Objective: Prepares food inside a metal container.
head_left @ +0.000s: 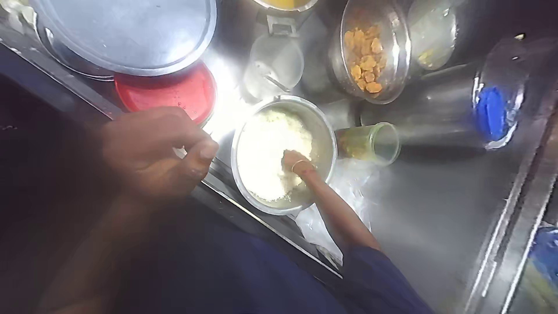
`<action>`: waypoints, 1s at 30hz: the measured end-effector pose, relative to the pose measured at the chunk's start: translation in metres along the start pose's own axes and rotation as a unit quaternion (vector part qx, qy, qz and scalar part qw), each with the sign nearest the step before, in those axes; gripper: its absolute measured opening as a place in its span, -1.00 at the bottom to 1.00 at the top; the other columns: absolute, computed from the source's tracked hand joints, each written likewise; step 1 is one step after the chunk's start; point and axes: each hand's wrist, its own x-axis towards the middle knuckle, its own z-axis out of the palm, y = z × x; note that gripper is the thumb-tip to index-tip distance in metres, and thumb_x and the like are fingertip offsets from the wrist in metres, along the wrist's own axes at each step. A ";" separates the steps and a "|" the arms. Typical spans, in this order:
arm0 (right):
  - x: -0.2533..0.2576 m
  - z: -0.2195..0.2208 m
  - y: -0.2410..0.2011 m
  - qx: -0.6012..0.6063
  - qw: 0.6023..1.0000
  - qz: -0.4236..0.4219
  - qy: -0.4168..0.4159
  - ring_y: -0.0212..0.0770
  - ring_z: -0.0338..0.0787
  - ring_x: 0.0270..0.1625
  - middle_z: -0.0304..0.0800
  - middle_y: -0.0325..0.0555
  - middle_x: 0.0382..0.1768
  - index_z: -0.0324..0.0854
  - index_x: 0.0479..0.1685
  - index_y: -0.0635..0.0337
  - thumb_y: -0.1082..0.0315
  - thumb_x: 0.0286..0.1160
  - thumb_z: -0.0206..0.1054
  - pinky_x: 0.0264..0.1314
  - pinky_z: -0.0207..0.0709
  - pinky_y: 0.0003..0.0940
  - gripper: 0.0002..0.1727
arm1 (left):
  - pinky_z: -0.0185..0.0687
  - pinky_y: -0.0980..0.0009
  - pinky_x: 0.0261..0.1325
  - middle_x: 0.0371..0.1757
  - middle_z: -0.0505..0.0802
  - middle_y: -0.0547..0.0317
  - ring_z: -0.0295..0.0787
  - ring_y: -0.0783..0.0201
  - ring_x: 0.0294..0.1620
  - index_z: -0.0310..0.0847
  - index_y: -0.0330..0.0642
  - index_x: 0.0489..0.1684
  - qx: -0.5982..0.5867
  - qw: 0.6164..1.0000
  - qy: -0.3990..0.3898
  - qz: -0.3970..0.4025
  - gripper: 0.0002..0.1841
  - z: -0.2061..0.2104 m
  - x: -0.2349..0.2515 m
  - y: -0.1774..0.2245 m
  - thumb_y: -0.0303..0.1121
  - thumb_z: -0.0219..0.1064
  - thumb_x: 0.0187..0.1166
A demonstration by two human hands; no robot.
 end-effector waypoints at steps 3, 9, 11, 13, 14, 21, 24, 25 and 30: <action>-0.037 0.015 -0.010 -0.044 0.995 -0.048 -0.076 0.40 0.72 0.31 0.71 0.43 0.24 0.58 0.31 0.43 0.23 0.58 0.30 0.25 0.52 0.49 -0.53 | 0.57 0.62 -0.25 -0.44 0.72 0.50 0.68 0.59 -0.35 0.60 0.04 -0.47 -0.005 1.000 0.005 -0.004 -0.73 0.000 -0.003 -0.002 -0.09 0.30 0.65; -0.091 -0.017 0.022 -0.034 0.998 -0.052 0.004 0.46 0.76 0.25 0.76 0.41 0.17 0.46 0.53 0.18 0.24 0.79 0.01 0.20 0.55 0.50 -0.56 | 0.56 0.61 -0.25 -0.43 0.72 0.56 0.67 0.60 -0.34 0.61 0.10 -0.44 -0.020 1.000 0.014 -0.019 -0.78 0.000 -0.005 -0.002 -0.13 0.31 0.63; -0.091 -0.034 0.032 0.012 0.991 -0.017 0.130 0.47 0.80 0.14 0.79 0.41 0.07 0.49 0.48 0.16 0.27 0.80 0.01 0.11 0.58 0.47 -0.60 | 0.57 0.62 -0.24 -0.42 0.72 0.58 0.68 0.62 -0.33 0.59 0.11 -0.44 -0.020 1.000 0.011 -0.017 -0.79 0.001 -0.004 -0.003 -0.13 0.30 0.63; -0.072 -0.039 0.044 0.067 0.965 0.013 0.253 0.49 0.81 0.01 0.78 0.43 0.01 0.46 0.49 0.18 0.28 0.78 0.06 -0.07 0.61 0.46 -0.60 | 0.59 0.60 -0.20 -0.40 0.74 0.60 0.70 0.60 -0.29 0.60 0.13 -0.45 -0.018 1.000 0.016 -0.018 -0.81 0.000 -0.007 -0.005 -0.14 0.31 0.61; -0.061 -0.038 0.049 0.083 0.959 0.030 0.270 0.51 0.81 0.01 0.77 0.44 0.02 0.42 0.54 0.18 0.27 0.78 0.07 -0.09 0.61 0.47 -0.57 | 0.60 0.59 -0.18 -0.38 0.75 0.60 0.71 0.60 -0.27 0.61 0.14 -0.43 -0.015 1.000 0.019 -0.019 -0.81 0.000 -0.008 -0.005 -0.14 0.31 0.62; -0.037 0.030 0.029 -0.076 0.996 -0.012 -0.050 0.42 0.76 0.21 0.75 0.39 0.16 0.62 0.23 0.37 0.13 0.19 0.61 0.12 0.58 0.53 -0.36 | 0.63 0.65 -0.21 -0.34 0.78 0.63 0.72 0.63 -0.30 0.67 0.17 -0.24 -0.059 0.997 0.054 -0.014 -0.89 0.002 -0.005 -0.004 -0.14 0.31 0.68; -0.064 0.036 0.014 -0.064 0.994 -0.022 -0.081 0.36 0.80 0.16 0.77 0.35 0.10 0.62 0.17 0.38 0.19 0.34 0.48 0.09 0.61 0.45 -0.50 | 0.59 0.59 -0.24 -0.41 0.74 0.56 0.69 0.58 -0.33 0.62 0.11 -0.37 -0.047 0.998 0.041 -0.005 -0.83 0.001 -0.005 -0.004 -0.17 0.31 0.66; -0.072 0.028 0.013 -0.046 0.996 -0.017 -0.077 0.38 0.78 0.21 0.76 0.37 0.15 0.57 0.28 0.37 0.20 0.47 0.37 0.14 0.59 0.46 -0.51 | 0.58 0.58 -0.24 -0.41 0.73 0.54 0.68 0.57 -0.33 0.61 0.09 -0.40 -0.039 0.999 0.034 -0.005 -0.82 0.001 -0.004 -0.004 -0.18 0.30 0.65; -0.095 -0.024 0.025 0.019 0.997 0.018 0.072 0.39 0.78 0.25 0.77 0.37 0.16 0.38 0.59 0.17 0.21 0.81 -0.03 0.23 0.58 0.40 -0.53 | 0.60 0.63 -0.15 -0.32 0.76 0.63 0.71 0.64 -0.23 0.62 0.14 -0.33 -0.015 0.999 0.024 -0.020 -0.84 0.001 -0.007 -0.005 -0.14 0.26 0.67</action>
